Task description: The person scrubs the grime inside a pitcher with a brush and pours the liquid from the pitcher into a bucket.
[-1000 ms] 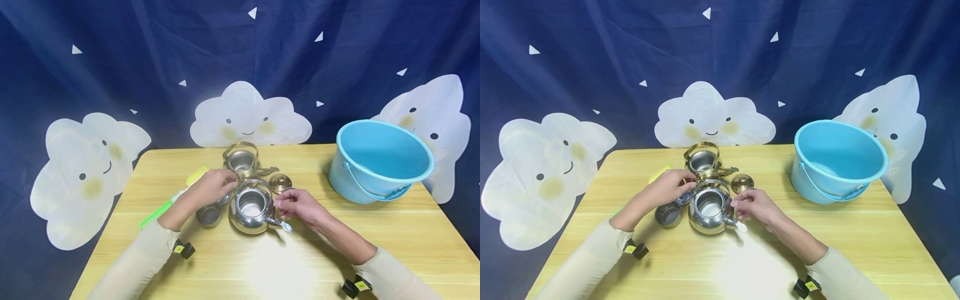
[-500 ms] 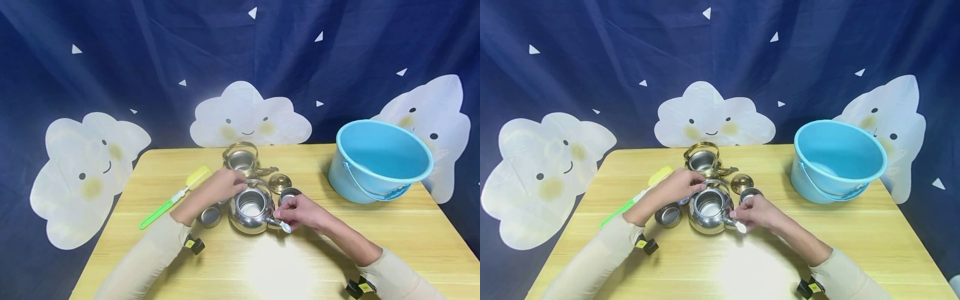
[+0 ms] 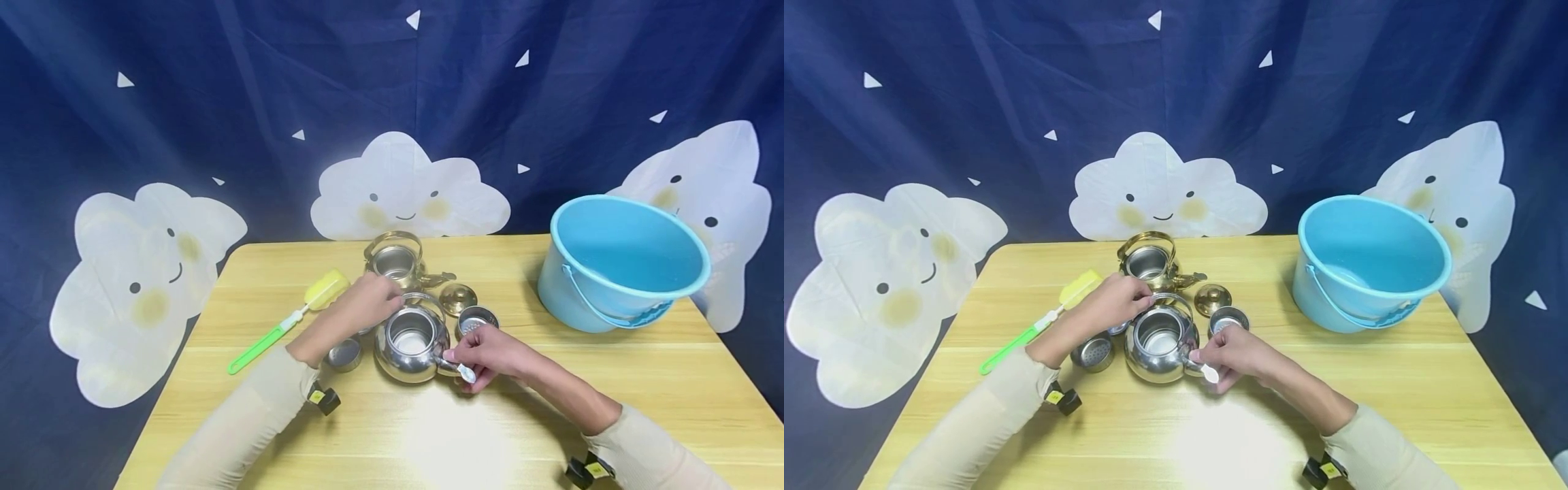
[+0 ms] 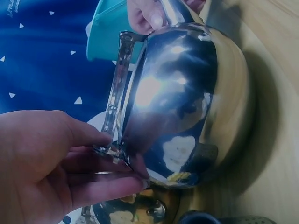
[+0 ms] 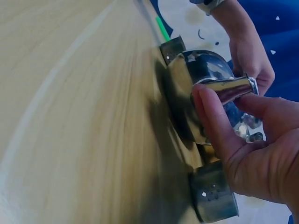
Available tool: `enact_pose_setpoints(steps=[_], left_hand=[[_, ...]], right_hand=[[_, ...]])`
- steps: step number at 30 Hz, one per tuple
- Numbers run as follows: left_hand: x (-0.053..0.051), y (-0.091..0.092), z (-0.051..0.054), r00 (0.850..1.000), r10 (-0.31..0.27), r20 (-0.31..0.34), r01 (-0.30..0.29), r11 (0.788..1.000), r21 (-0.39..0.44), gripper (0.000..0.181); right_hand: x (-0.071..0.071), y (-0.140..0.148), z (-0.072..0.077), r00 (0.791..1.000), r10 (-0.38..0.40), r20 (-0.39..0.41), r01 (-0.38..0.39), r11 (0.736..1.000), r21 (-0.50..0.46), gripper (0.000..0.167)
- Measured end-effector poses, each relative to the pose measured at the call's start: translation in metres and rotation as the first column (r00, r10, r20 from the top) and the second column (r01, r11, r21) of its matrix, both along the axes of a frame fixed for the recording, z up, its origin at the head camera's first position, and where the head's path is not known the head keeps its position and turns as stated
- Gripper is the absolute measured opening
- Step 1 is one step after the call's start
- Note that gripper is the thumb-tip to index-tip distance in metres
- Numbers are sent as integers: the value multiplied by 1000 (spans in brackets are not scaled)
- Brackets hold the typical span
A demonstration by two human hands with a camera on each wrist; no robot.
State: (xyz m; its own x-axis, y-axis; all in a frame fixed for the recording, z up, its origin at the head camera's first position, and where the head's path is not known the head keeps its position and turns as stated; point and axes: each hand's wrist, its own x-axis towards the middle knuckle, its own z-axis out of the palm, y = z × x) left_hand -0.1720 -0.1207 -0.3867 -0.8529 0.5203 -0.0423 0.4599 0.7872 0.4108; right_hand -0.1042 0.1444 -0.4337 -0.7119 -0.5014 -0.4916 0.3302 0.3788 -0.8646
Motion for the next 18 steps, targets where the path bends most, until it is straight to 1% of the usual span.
enact_pose_setpoints(steps=[2,5,10,13,16,18], left_hand=[[0,1,1,1000,-3,-11,3,1000,-6,37],[0,2,2,999,-2,-32,2,1000,-19,40],[2,2,6,998,5,-59,-6,1000,-22,27],[5,2,11,998,12,-63,-14,1000,-22,20],[7,3,18,998,35,-59,-36,999,-15,19],[9,4,24,996,48,-70,-48,999,-7,20]], right_hand=[[0,-1,-1,999,-18,38,19,999,-36,34],[1,-2,-3,994,-45,99,54,994,-96,34],[0,-1,-3,981,-75,181,105,981,-165,35],[-1,2,-2,972,-80,220,125,972,-200,36],[-2,5,1,967,-88,241,147,960,-237,33],[-4,7,4,963,-97,251,164,951,-262,30]])
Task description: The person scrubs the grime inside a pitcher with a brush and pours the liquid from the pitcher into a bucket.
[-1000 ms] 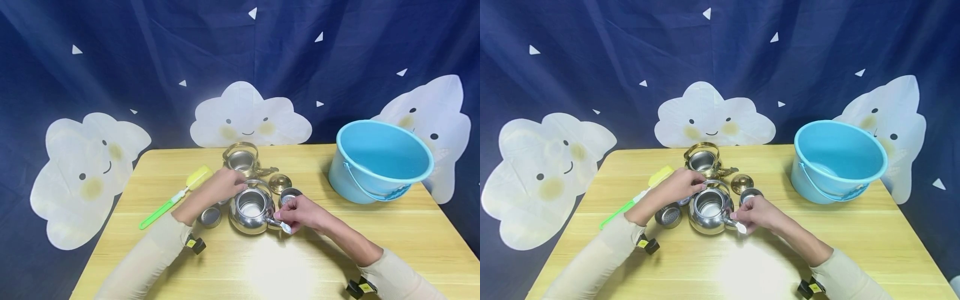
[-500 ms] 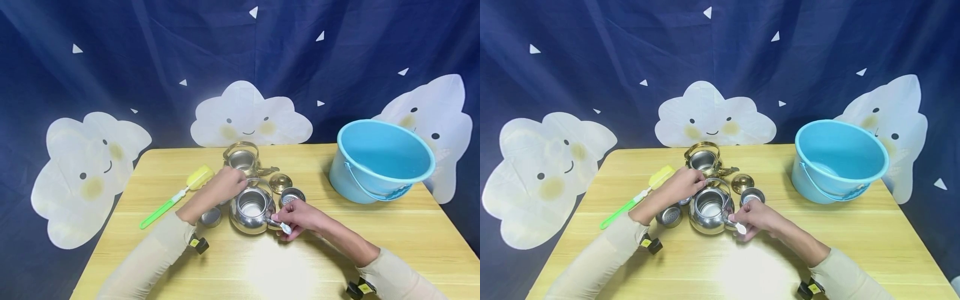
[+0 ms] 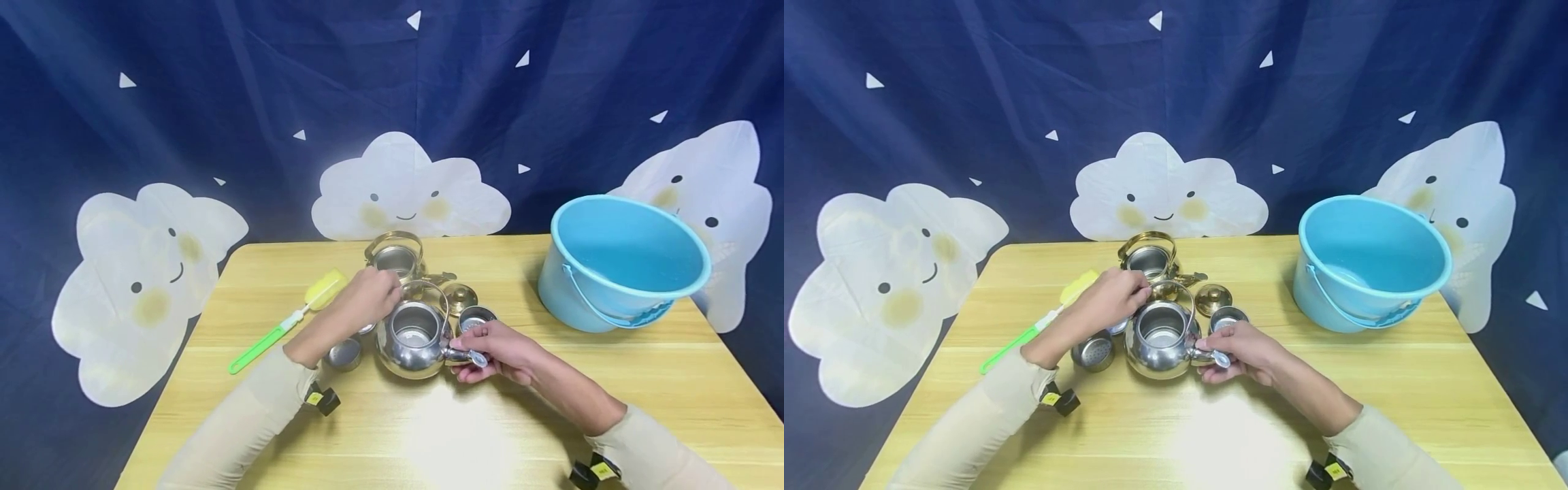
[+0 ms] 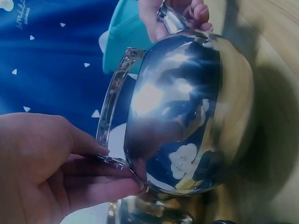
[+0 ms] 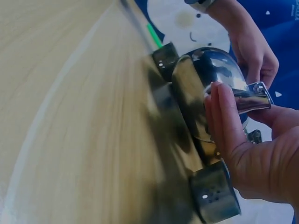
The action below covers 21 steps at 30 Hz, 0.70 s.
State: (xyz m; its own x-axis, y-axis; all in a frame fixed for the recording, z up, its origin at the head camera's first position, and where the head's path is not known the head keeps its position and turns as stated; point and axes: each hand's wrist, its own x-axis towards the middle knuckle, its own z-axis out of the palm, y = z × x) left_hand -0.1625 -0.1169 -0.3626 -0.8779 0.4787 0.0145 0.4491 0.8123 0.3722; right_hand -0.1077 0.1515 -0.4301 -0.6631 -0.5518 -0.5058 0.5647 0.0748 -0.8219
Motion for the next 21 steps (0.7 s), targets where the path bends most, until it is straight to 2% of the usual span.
enact_pose_setpoints(steps=[7,9,15,21], left_hand=[[3,5,20,993,18,-116,-15,1000,23,23],[3,7,25,991,27,-130,-24,999,29,25],[-1,16,39,987,61,-151,-54,997,48,31],[-12,23,50,986,101,-132,-93,994,64,34]], right_hand=[[-5,12,13,998,-61,17,63,993,-101,23],[-6,16,17,996,-84,12,85,989,-123,21],[-11,28,32,983,-183,-8,179,967,-182,19],[-14,40,48,959,-267,-95,236,939,-250,25]])
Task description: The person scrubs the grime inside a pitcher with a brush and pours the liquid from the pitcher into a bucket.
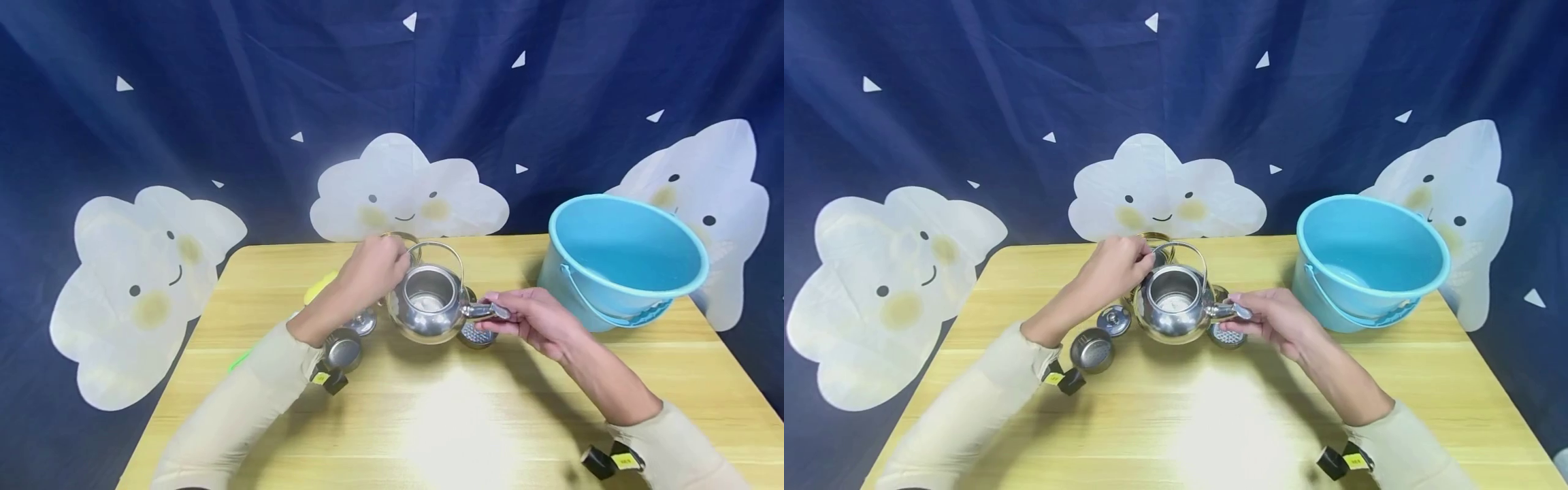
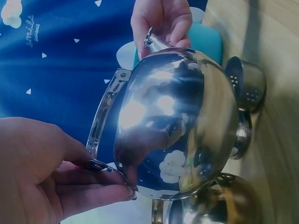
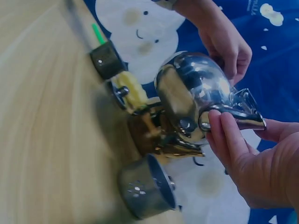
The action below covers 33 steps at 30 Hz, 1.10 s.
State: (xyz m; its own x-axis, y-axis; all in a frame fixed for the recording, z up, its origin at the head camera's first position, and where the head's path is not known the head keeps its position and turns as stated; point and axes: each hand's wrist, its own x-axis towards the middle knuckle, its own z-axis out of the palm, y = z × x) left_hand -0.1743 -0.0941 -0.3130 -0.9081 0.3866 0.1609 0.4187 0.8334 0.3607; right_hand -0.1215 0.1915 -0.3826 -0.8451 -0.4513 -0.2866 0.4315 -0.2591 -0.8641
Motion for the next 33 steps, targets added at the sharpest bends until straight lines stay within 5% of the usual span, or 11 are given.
enact_pose_setpoints(steps=[8,20,27,33], left_hand=[[-18,12,16,1000,-10,10,10,999,44,37],[-44,35,36,1000,-12,1,12,994,113,43],[-54,55,47,1000,-6,-10,8,978,210,26],[-60,69,58,999,-34,29,21,933,360,22]], right_hand=[[-1,9,18,987,-121,-102,122,993,-6,20],[-6,19,35,931,-270,-246,272,962,-26,15],[-4,29,46,858,-388,-336,378,921,-98,13],[-3,40,58,802,-476,-360,442,879,-178,16]])
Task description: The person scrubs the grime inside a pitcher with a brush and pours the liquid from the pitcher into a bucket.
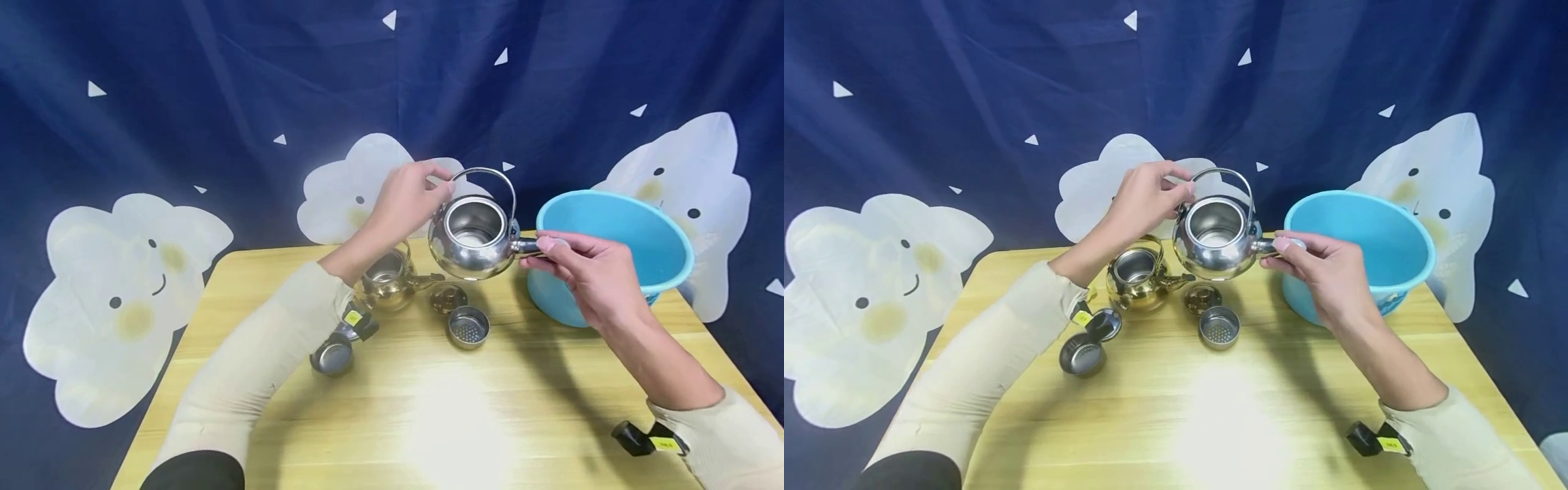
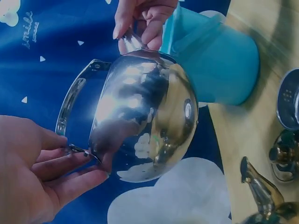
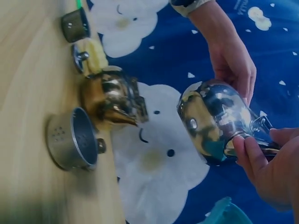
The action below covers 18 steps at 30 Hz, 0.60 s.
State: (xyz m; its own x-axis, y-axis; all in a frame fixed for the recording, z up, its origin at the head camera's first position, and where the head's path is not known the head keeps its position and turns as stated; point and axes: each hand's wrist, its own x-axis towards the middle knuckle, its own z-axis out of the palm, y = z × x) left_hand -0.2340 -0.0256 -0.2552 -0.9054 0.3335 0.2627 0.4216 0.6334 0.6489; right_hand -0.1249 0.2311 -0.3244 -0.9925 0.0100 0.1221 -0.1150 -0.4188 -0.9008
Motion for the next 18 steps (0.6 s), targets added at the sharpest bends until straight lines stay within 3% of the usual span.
enact_pose_setpoints(steps=[4,5,6,7,10,12,14,16,18], left_hand=[[-6,10,4,988,-81,129,58,984,171,25],[-7,13,4,978,-105,178,67,975,211,27],[-9,16,4,959,-139,246,75,964,254,29],[-10,18,5,933,-171,317,78,955,285,32],[-13,24,8,818,-261,513,80,934,349,42],[-16,26,9,728,-324,604,86,918,388,49],[-21,30,9,655,-377,654,91,900,427,50],[-26,34,9,601,-415,683,82,882,464,51],[-30,40,7,563,-447,695,79,866,493,50]], right_hand=[[1,9,7,999,-35,-40,34,999,-28,19],[0,12,9,998,-45,-47,44,999,-30,18],[0,14,11,997,-55,-55,53,998,-32,18],[0,17,13,996,-58,-67,55,998,-42,18],[0,26,19,994,-66,-91,60,996,-70,19],[-1,35,23,990,-67,-121,57,995,-83,20],[-2,45,26,987,-62,-146,48,994,-95,21],[-3,55,30,986,-59,-154,45,995,-94,23],[-5,65,33,991,-56,-120,44,994,-102,24]])
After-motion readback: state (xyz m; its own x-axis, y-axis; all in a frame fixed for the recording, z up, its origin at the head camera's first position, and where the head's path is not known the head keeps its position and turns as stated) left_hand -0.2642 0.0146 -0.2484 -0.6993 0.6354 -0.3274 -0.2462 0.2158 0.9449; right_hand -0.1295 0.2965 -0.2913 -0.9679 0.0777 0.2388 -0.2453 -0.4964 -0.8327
